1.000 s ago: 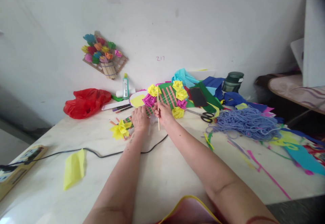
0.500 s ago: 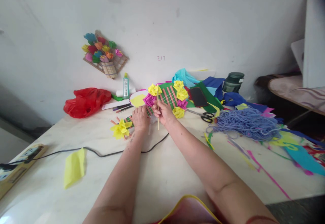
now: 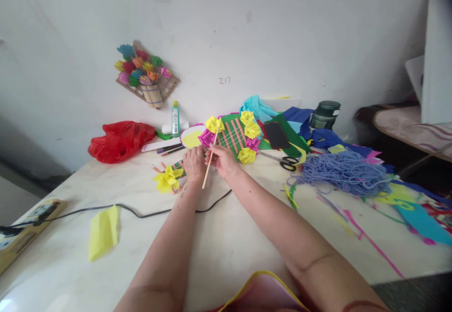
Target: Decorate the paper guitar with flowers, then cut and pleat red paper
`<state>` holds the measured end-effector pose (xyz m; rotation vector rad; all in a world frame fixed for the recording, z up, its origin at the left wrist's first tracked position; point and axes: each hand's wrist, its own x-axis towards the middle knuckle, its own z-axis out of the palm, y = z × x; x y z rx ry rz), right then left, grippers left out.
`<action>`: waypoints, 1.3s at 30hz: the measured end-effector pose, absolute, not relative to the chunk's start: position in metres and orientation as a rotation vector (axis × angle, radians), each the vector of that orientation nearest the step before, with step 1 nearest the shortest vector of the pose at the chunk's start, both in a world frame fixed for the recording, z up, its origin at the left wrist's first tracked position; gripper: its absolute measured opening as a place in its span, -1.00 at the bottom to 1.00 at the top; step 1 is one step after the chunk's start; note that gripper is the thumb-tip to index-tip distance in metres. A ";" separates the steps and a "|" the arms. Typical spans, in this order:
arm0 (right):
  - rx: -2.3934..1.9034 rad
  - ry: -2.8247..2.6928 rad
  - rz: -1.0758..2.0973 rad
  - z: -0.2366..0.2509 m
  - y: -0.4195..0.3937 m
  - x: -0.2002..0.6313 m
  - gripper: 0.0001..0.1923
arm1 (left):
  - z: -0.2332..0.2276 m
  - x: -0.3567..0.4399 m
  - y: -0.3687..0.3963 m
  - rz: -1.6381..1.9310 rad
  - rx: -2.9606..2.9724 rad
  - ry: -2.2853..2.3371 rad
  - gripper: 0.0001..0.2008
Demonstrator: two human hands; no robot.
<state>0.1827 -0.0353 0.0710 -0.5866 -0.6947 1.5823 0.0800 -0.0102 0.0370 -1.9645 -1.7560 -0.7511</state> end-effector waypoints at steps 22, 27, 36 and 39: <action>-0.839 -0.596 1.351 0.057 -0.036 0.172 -0.87 | 0.039 0.060 0.000 -0.742 -2.059 -1.810 -0.61; -0.889 -0.597 1.299 0.056 -0.033 0.175 -0.86 | 0.039 0.059 0.001 -0.734 -2.065 -1.794 -0.61; -0.965 -0.621 1.210 0.053 -0.028 0.181 -0.81 | 0.040 0.059 0.000 -0.724 -2.072 -1.813 -0.58; -0.999 -0.652 1.189 0.050 -0.025 0.183 -0.80 | 0.040 0.059 0.000 -0.725 -2.068 -1.808 -0.58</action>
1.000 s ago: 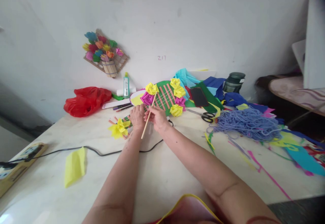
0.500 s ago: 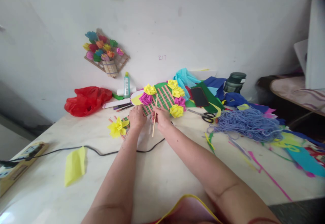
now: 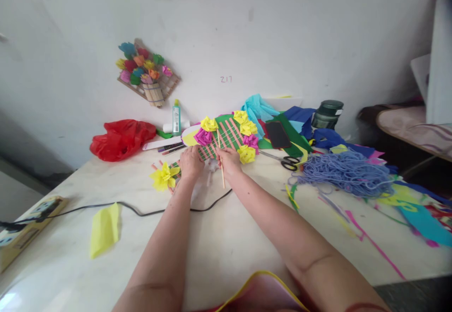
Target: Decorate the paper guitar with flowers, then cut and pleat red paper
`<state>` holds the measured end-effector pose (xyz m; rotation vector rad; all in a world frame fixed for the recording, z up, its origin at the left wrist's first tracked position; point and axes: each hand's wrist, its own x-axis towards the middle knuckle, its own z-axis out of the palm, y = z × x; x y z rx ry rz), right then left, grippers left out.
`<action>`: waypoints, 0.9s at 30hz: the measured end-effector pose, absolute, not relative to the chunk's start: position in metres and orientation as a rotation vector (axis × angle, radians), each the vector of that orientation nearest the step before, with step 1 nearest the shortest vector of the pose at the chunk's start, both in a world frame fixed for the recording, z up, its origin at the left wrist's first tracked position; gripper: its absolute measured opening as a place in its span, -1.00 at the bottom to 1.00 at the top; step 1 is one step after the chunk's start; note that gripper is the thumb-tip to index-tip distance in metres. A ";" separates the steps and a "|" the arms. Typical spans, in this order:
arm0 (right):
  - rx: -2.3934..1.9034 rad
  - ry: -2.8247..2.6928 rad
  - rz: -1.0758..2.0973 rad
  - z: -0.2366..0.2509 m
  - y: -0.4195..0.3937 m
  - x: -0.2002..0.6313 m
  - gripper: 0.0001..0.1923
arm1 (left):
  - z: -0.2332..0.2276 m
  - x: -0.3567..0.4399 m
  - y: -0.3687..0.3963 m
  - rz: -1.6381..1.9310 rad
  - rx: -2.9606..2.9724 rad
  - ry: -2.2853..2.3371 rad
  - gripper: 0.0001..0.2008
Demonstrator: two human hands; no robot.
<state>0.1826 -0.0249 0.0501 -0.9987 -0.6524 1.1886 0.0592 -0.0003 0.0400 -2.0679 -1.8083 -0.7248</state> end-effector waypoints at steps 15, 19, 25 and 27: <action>-1.067 -0.716 1.125 0.045 -0.015 0.189 -0.81 | 0.041 0.060 -0.001 -0.713 -2.068 -1.797 -0.56; -1.068 -0.713 1.120 0.044 -0.014 0.191 -0.82 | 0.042 0.061 -0.002 -0.706 -2.078 -1.806 -0.56; -1.060 -0.725 1.114 0.043 -0.012 0.192 -0.81 | 0.040 0.060 0.000 -0.703 -2.064 -1.777 -0.57; -1.056 -0.733 1.117 0.043 -0.012 0.192 -0.80 | 0.039 0.060 0.000 -0.705 -2.060 -1.770 -0.56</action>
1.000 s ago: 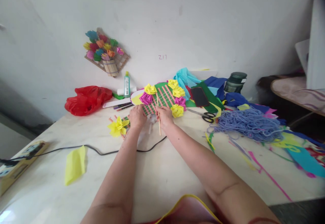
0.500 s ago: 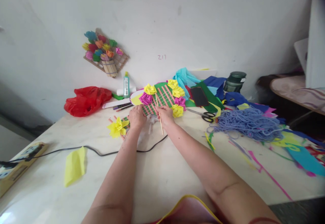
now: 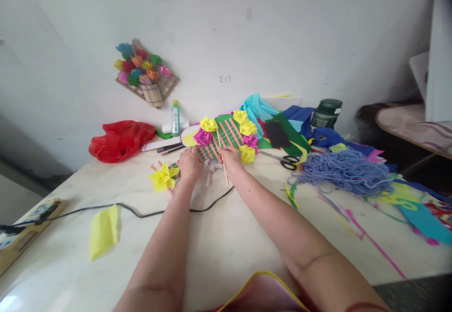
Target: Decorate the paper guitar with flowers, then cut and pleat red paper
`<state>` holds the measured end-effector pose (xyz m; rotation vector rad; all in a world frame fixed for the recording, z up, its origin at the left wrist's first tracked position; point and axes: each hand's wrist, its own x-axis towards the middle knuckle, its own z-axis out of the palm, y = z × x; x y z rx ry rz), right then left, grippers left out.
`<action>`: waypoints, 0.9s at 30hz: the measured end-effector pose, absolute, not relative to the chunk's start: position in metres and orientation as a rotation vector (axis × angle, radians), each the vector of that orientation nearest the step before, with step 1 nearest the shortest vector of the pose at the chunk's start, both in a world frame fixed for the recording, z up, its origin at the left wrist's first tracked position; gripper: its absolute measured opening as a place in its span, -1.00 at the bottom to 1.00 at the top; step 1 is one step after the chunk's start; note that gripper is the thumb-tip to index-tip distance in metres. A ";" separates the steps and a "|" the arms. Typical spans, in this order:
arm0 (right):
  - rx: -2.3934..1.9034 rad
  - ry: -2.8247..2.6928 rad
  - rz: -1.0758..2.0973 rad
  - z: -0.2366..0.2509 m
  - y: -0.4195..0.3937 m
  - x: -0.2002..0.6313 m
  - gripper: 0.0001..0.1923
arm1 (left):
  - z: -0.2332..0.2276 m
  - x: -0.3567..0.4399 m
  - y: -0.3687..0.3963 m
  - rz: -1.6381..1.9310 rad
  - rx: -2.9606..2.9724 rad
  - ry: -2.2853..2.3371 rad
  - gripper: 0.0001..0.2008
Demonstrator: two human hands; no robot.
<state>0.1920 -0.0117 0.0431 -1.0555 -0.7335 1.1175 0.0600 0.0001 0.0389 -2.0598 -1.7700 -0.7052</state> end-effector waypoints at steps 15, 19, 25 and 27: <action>-1.133 -0.789 1.065 0.046 -0.012 0.198 -0.85 | 0.042 0.062 -0.003 -0.689 -2.071 -1.810 -0.56; -1.184 -0.867 1.000 0.042 -0.008 0.203 -0.85 | 0.043 0.062 -0.003 -0.680 -2.079 -1.824 -0.56; -1.140 -0.921 0.961 0.034 0.002 0.209 -0.78 | 0.041 0.062 -0.003 -0.712 -2.074 -1.789 -0.56; -1.129 -0.920 0.969 0.034 0.003 0.210 -0.77 | 0.041 0.061 -0.003 -0.722 -2.070 -1.783 -0.56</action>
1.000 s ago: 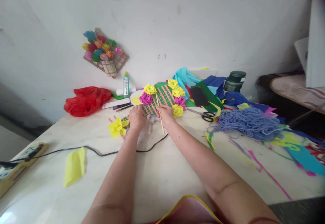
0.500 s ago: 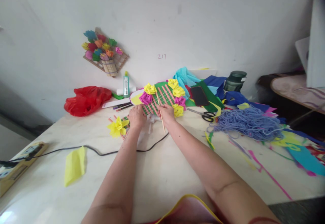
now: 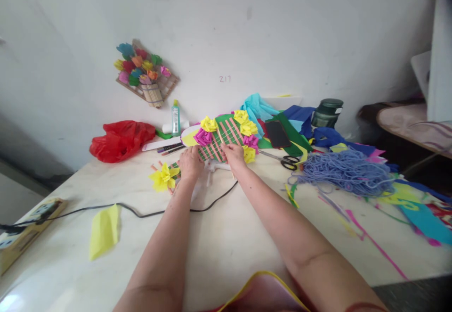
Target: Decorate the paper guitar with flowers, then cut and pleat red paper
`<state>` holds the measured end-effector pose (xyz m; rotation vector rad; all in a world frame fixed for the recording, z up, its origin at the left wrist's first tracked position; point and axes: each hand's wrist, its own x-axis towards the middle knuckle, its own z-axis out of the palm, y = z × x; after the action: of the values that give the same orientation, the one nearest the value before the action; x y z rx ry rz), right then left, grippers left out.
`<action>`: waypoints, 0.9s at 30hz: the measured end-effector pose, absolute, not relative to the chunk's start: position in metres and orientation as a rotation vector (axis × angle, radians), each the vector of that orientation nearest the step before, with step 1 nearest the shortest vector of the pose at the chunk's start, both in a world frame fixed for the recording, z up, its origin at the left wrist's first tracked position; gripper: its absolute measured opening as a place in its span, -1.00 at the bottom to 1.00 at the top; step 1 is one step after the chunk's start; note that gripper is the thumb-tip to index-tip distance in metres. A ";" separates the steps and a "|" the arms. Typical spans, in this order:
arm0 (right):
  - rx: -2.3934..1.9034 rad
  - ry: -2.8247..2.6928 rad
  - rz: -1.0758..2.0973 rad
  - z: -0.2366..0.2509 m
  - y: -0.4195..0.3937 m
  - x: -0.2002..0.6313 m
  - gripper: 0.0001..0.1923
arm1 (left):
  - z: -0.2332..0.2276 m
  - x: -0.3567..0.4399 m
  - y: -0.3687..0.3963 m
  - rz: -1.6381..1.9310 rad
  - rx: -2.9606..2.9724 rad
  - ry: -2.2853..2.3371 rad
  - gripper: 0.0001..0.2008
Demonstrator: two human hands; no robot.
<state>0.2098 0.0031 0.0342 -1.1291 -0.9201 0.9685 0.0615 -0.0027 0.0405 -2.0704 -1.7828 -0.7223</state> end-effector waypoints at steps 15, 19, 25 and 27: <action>-1.117 -0.813 0.988 0.048 -0.004 0.211 -0.85 | 0.040 0.062 -0.002 -0.749 -2.094 -1.813 -0.55; -1.097 -0.878 1.021 0.042 -0.001 0.212 -0.81 | 0.040 0.063 -0.003 -0.741 -2.086 -1.815 -0.56; -1.056 -0.880 0.982 0.041 0.004 0.213 -0.80 | 0.040 0.063 -0.003 -0.758 -2.088 -1.797 -0.57; -1.064 -0.863 0.946 0.041 0.005 0.213 -0.83 | 0.041 0.063 -0.004 -0.761 -2.090 -1.805 -0.57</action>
<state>0.2129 0.0050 0.0411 -1.0638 -0.8634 0.9456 0.0633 -0.0038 0.0407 -2.0897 -1.8055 -0.7611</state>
